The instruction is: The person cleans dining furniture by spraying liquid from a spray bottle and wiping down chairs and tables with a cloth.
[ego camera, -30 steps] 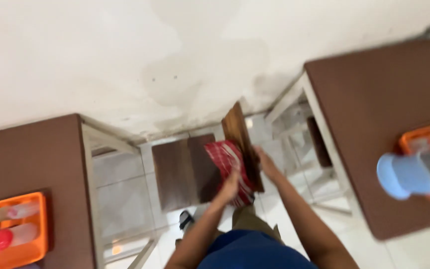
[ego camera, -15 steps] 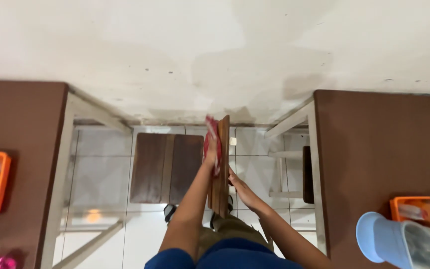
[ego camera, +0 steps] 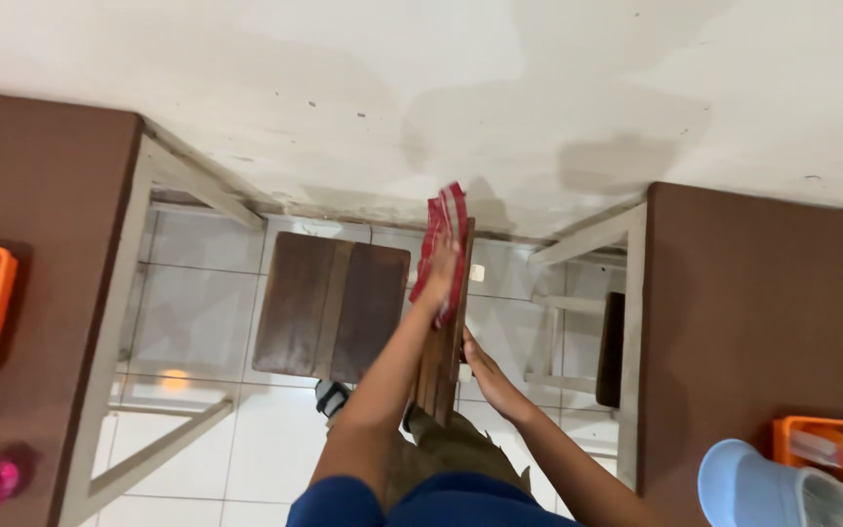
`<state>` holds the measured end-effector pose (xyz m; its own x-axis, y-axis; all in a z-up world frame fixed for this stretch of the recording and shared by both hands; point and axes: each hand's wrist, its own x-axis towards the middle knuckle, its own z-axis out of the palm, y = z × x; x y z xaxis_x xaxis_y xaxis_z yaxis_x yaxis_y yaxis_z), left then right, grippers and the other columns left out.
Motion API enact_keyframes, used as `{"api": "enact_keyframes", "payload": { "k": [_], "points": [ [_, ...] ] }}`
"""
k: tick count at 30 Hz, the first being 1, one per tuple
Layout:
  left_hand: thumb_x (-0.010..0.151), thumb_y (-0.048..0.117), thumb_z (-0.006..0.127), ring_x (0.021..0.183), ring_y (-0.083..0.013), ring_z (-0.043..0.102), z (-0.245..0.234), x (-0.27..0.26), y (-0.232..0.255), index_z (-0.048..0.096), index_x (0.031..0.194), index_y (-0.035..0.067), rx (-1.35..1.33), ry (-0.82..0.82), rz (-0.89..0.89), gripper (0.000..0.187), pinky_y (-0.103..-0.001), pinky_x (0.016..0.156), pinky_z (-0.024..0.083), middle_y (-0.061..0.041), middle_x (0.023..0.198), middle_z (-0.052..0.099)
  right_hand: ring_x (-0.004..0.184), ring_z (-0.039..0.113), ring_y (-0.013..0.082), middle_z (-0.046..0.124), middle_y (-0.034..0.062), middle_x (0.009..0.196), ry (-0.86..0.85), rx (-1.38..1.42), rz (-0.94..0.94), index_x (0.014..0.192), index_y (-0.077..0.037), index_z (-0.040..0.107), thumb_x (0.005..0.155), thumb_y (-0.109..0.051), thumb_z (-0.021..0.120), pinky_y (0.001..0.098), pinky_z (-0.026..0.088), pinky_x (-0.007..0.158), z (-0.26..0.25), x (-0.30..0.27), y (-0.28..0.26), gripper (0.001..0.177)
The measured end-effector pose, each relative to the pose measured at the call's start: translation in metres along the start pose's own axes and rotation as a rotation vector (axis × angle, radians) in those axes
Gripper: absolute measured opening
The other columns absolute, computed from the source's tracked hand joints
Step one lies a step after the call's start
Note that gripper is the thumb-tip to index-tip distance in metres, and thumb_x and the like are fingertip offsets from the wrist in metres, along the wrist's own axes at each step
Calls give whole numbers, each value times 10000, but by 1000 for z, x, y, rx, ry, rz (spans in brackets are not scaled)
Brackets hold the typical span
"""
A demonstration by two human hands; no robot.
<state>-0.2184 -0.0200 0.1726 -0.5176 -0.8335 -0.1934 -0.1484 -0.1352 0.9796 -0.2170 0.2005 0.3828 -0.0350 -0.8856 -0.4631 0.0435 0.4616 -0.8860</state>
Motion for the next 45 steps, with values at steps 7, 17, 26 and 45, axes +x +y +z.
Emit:
{"api": "enact_keyframes", "payload": {
  "k": [7,17,26,45],
  "points": [
    [1074,524,273,1580,-282,-108,-27,-73,-16,-80,1622,36,-86,10,-44,814,-365,1248,-6,-154,1726,-122,1599,92,233,125,77,1736,-17,-10,-26,1650,-101,112,1057,-541,224,381,119,1267,5,0,-5,746],
    [1030,593,385,1592,-311,148,-14,-50,-5,185,1611,-40,-237,15,-99,882,-360,1265,118,-208,1704,191,1604,55,223,106,81,1739,1,6,17,1643,-90,100,1072,-506,230,372,82,1271,6,4,4,718],
    [1051,609,286,1614,-291,49,-31,-131,5,28,1650,27,-193,-1,44,874,-382,1279,72,-164,1747,44,1604,77,241,119,90,1739,32,20,48,1644,-87,100,1058,-545,234,381,89,1270,4,7,18,755],
    [1074,270,335,1621,-298,25,-11,-126,16,102,1623,-64,-191,60,174,684,-376,1294,45,-210,1740,81,1597,107,238,156,95,1729,38,33,-59,1639,-72,146,1062,-555,208,379,101,1272,-13,23,19,755]
  ]
}}
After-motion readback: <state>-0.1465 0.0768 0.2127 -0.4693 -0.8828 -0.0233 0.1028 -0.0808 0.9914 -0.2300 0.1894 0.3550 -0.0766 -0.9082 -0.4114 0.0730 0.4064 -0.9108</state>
